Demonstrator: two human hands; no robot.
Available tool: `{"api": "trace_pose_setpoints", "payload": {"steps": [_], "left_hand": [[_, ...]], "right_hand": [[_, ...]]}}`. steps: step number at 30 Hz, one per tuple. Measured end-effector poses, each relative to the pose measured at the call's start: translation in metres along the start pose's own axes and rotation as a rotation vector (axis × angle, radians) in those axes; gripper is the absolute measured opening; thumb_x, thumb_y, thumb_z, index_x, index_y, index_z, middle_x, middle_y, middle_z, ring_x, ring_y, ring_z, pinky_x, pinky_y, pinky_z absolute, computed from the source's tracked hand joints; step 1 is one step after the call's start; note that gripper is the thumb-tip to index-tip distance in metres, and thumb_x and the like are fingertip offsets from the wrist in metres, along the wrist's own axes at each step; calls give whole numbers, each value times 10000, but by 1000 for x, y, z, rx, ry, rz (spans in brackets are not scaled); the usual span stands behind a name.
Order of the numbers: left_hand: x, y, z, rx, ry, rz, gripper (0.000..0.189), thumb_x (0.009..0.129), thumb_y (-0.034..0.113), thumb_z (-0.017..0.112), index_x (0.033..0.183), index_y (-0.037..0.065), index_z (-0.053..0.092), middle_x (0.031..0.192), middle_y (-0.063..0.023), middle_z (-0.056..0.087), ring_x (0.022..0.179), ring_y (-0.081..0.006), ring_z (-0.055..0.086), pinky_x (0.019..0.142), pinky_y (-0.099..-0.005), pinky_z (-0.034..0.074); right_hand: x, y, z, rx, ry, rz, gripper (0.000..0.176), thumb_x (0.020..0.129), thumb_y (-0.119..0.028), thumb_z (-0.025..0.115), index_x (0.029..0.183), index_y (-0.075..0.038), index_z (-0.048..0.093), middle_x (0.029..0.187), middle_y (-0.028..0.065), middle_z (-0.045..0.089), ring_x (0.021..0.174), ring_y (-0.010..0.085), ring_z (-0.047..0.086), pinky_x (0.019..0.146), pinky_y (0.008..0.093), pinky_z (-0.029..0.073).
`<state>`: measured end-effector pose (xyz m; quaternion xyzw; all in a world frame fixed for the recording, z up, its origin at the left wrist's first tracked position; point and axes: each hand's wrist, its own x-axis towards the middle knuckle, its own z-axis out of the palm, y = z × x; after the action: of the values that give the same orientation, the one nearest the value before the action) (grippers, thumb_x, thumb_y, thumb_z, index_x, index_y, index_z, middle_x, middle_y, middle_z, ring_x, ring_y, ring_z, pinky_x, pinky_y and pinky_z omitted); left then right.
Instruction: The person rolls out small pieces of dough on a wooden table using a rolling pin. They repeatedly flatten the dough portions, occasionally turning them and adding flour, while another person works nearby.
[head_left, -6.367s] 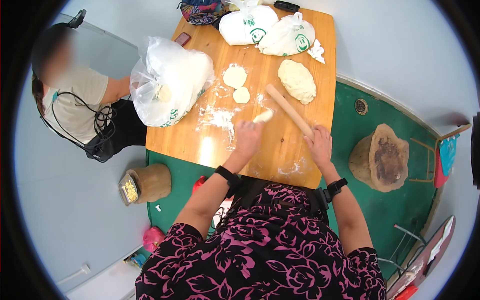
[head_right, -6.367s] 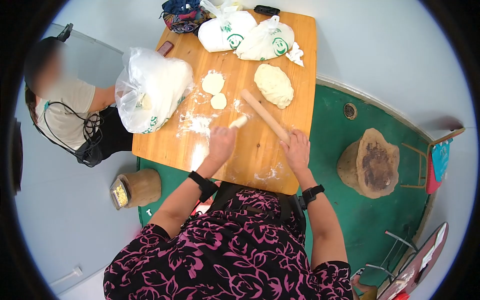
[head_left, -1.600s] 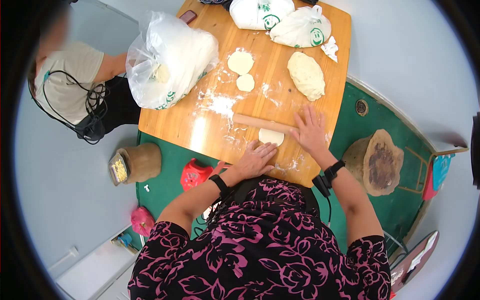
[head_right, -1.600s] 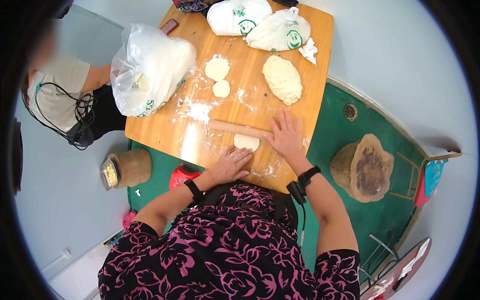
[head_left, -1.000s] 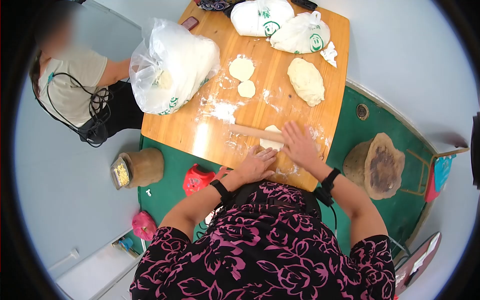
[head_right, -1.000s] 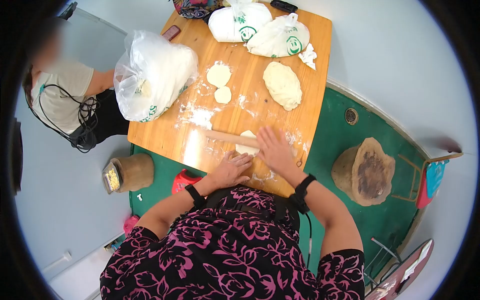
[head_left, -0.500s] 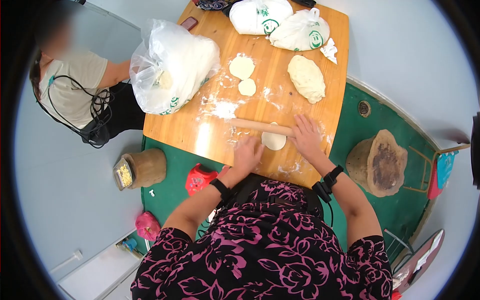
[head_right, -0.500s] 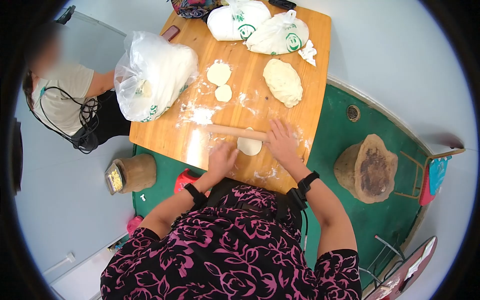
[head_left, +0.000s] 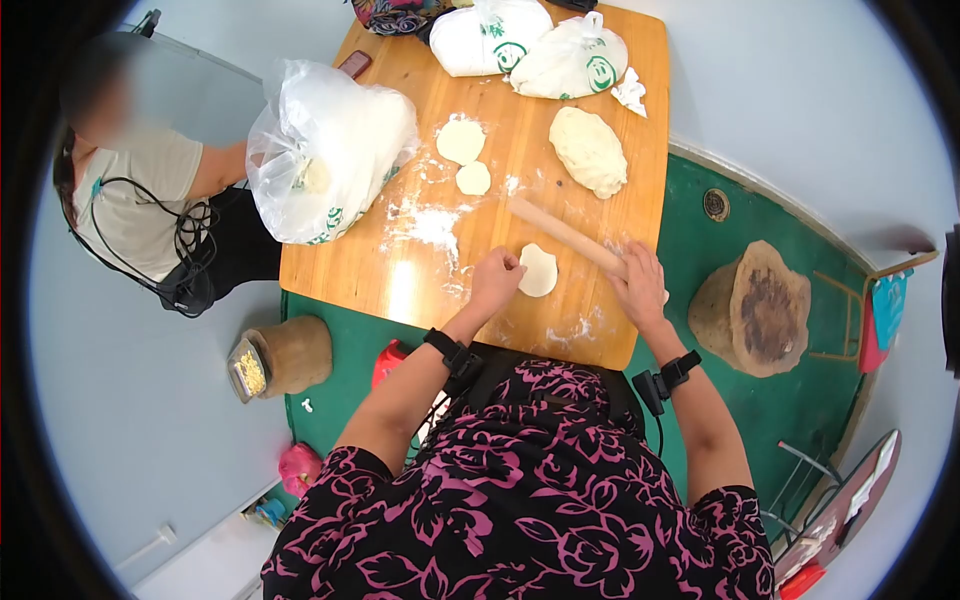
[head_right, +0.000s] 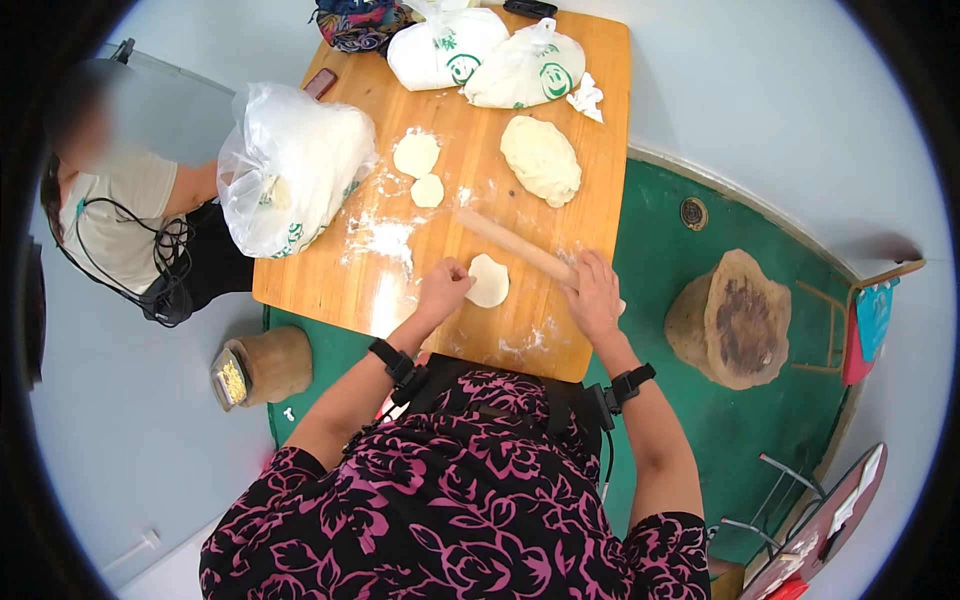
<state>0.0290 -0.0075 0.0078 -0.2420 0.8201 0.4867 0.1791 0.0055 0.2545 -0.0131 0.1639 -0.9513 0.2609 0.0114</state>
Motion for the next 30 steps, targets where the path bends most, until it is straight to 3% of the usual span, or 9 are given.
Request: {"api": "trace_pose_setpoints", "payload": {"steps": [4,7,10,13,16,19,22,25,30], "left_hand": [[-11,38,4,-668,-167,-233,303,780,37,658,1038,4,502,862,-97,607,744,-176,625,596,-263,522],[-17,55,12,-749,-160,-75,373,791,11,630,1119,6,454,849,-106,612,750,-181,630,611,-278,545],[-20,36,16,-555,-68,49,395,785,5,636,1132,3,449,836,-105,613,715,-176,633,603,-276,549],[-25,8,9,-388,-31,-179,295,787,8,632,1058,22,518,812,-99,616,647,-159,626,594,-258,541],[-17,-23,-2,-134,-213,-166,170,788,76,649,940,41,581,800,-99,628,558,-196,618,562,-297,536],[-40,-4,-14,640,-47,279,147,770,164,666,830,46,601,857,-85,640,659,-242,637,634,-354,530],[-36,-24,-16,812,-177,830,285,748,241,667,924,28,596,1027,-103,614,926,-288,607,814,-400,480],[-35,-31,-12,787,-99,1052,413,745,249,665,1075,25,557,1232,-132,514,1184,-267,466,962,-406,379],[-40,-34,-14,825,-256,918,560,781,324,637,1235,44,466,1376,-124,387,1300,-250,342,1023,-482,282]], "right_hand": [[0,9,2,0,58,15,397,693,-148,702,1015,-6,519,1224,134,470,1204,318,401,967,420,340],[5,8,1,45,90,49,389,683,-132,702,998,-9,510,1209,135,475,1194,323,407,959,422,344],[8,7,0,62,88,59,389,674,-128,704,990,-12,508,1200,135,478,1187,324,410,956,422,345],[8,7,2,36,68,16,381,670,-131,704,982,-17,519,1191,132,484,1184,319,414,954,423,344],[3,-9,6,-7,47,-66,367,668,-149,707,968,-29,533,1178,125,493,1191,304,415,958,429,339],[-2,-25,12,-23,-35,-162,365,672,-182,708,966,-40,545,1186,115,495,1209,288,408,980,435,322],[-4,-35,16,-77,-110,-261,403,710,-258,680,1024,-41,549,1248,114,472,1243,281,383,1018,451,284],[5,-41,13,-223,-104,-324,493,779,-381,600,1132,-43,536,1325,128,424,1281,287,341,1049,489,228],[44,-36,6,-313,-122,-209,614,849,-516,453,1261,-63,481,1398,136,353,1337,284,250,1069,536,148]]}}
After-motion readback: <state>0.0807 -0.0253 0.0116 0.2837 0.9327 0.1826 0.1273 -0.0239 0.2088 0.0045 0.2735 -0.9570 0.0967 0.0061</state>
